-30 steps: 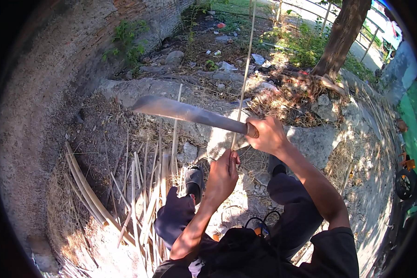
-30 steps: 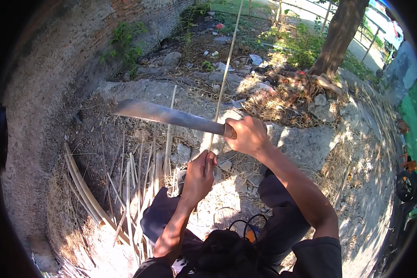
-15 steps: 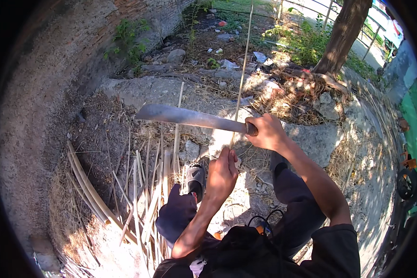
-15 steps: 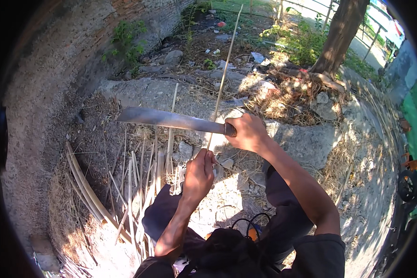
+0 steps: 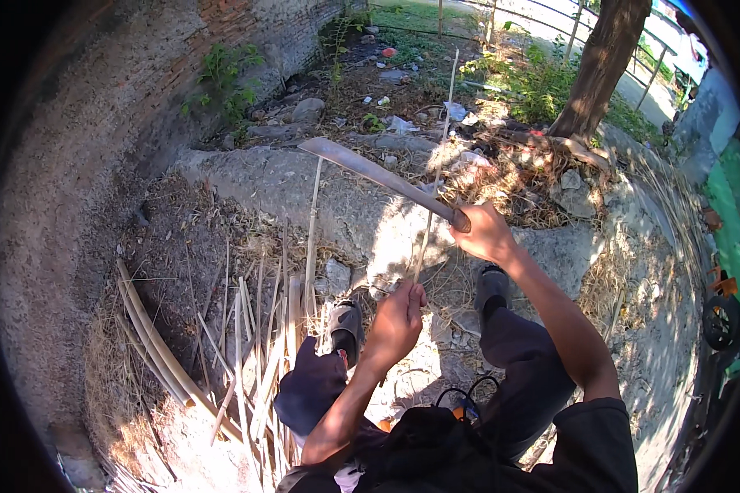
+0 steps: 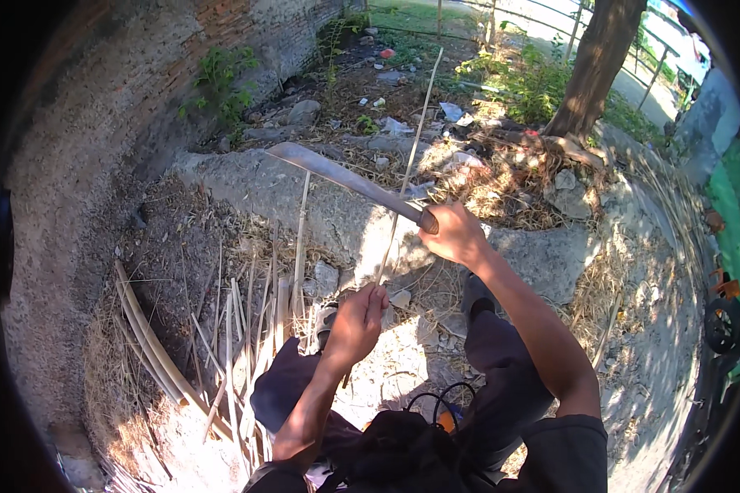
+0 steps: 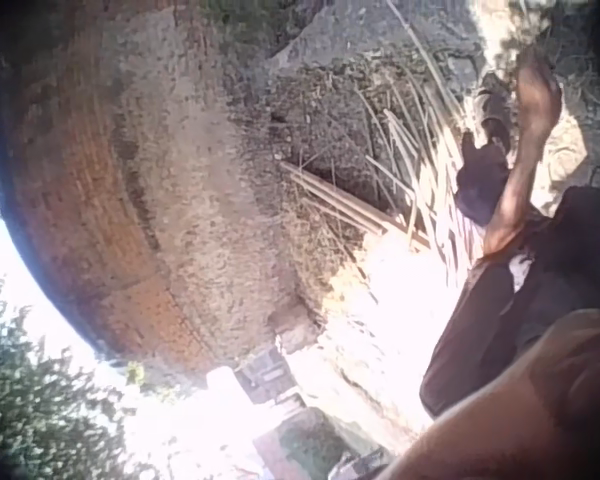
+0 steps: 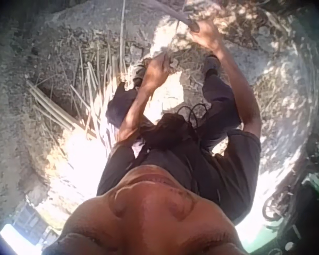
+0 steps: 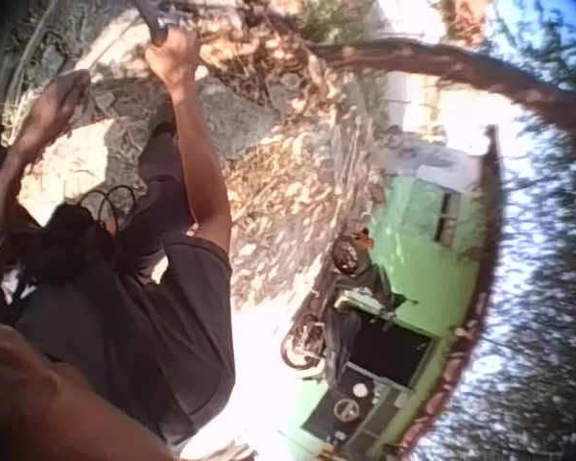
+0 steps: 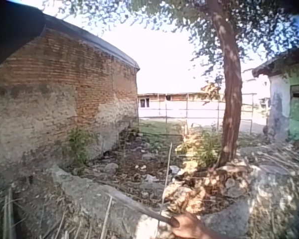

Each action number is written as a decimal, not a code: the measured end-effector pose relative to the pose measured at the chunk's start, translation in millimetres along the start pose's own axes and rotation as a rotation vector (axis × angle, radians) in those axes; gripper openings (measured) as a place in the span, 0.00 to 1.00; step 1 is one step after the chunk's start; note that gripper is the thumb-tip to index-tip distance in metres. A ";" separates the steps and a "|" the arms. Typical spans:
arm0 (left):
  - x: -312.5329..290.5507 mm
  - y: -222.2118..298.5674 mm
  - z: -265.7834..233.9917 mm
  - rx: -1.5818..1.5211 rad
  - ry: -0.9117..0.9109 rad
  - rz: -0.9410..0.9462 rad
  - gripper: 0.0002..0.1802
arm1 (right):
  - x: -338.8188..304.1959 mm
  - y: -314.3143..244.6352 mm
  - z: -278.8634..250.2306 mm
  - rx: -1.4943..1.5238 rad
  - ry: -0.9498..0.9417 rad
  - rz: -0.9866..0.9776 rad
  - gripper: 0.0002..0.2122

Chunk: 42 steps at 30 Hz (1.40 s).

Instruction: The person holds a bamboo strip by hand and scrapes along its length using a machete.

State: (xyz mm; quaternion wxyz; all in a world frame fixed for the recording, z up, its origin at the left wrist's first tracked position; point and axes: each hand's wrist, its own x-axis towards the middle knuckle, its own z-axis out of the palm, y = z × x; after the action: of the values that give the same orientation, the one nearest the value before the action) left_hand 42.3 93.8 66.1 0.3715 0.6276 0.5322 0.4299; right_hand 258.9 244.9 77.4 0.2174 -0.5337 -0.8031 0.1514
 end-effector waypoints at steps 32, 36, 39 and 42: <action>16.1 16.1 -12.3 -0.726 -0.149 -0.319 0.10 | -9.7 -65.8 -12.6 0.479 0.106 0.013 0.17; 18.3 10.9 -0.7 -0.698 -0.055 -0.157 0.11 | -11.9 -76.0 -14.1 0.573 0.087 0.040 0.16; 19.6 19.1 -2.8 -0.571 -0.007 -0.129 0.15 | -15.3 -80.1 -8.5 0.625 0.173 -0.030 0.14; 18.9 18.3 -11.3 -0.553 -0.110 -0.188 0.20 | -18.5 -88.5 -10.5 0.630 0.122 -0.023 0.13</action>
State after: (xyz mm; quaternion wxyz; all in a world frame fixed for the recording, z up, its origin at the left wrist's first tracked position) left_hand 39.3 109.7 89.6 0.5950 0.4730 0.4296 0.4876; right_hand 200.4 194.0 125.1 0.4214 -0.4392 -0.7081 0.3579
